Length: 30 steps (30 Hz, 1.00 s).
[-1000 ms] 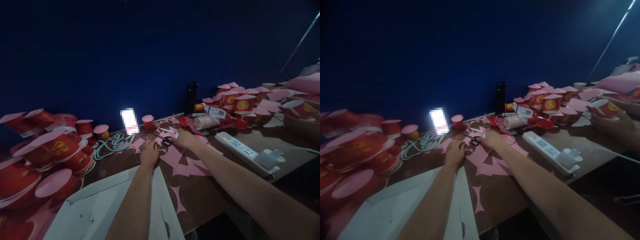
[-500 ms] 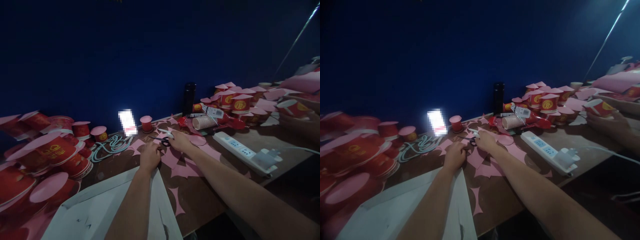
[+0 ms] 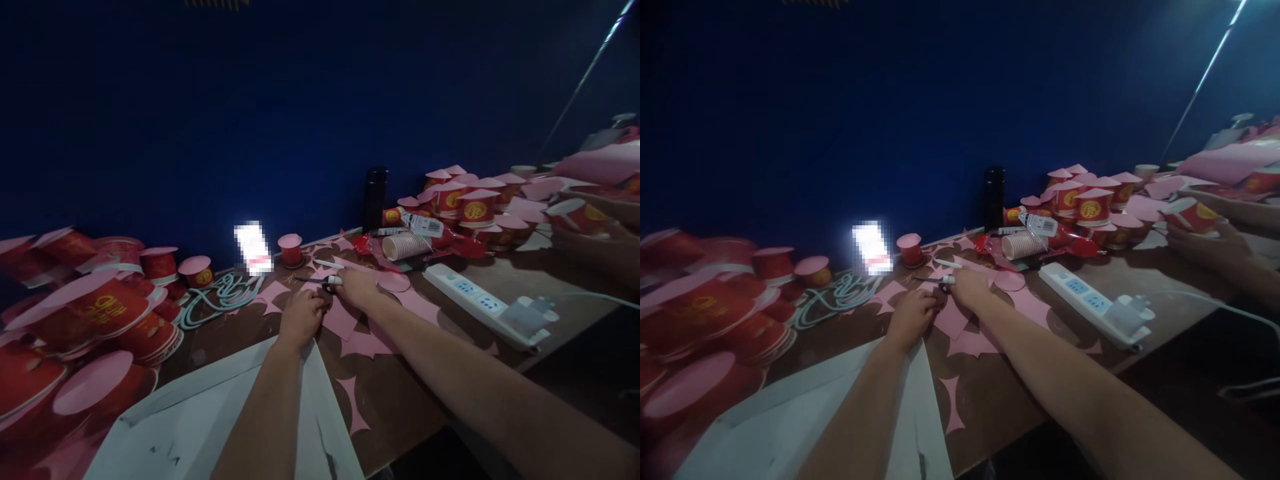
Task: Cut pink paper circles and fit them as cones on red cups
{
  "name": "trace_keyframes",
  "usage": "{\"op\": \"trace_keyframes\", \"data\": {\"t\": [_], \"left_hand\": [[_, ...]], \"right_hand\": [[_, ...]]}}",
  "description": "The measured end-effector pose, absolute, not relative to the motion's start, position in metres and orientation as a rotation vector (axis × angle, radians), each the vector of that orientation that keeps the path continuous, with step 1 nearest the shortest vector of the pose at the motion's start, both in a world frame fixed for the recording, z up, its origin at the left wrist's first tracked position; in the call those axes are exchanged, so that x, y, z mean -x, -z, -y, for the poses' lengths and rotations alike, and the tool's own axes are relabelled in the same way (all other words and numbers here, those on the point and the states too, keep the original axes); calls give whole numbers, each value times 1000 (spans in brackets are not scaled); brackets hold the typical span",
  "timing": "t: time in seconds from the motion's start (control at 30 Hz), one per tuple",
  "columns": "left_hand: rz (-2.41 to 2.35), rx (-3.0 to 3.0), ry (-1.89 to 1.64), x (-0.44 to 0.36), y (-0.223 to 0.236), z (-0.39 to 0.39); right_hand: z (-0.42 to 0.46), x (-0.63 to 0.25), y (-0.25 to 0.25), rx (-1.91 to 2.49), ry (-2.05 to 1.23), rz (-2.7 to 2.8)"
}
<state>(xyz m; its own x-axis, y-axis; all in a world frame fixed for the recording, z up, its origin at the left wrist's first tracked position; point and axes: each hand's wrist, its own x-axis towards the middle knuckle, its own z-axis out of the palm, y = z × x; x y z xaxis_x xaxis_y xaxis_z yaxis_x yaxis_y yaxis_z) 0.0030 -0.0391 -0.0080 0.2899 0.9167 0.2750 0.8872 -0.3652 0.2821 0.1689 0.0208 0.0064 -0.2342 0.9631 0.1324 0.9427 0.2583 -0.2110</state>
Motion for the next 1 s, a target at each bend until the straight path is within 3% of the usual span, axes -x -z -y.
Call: {"op": "trace_keyframes", "data": {"t": [0.63, 1.0], "left_hand": [[-1499, -2547, -567, -9, -3, 44], [-1467, -2598, -672, -18, -9, 51]], "right_hand": [[-45, -192, -13, 2098, -167, 1954], [-34, -196, -21, 1842, -169, 2165]]}}
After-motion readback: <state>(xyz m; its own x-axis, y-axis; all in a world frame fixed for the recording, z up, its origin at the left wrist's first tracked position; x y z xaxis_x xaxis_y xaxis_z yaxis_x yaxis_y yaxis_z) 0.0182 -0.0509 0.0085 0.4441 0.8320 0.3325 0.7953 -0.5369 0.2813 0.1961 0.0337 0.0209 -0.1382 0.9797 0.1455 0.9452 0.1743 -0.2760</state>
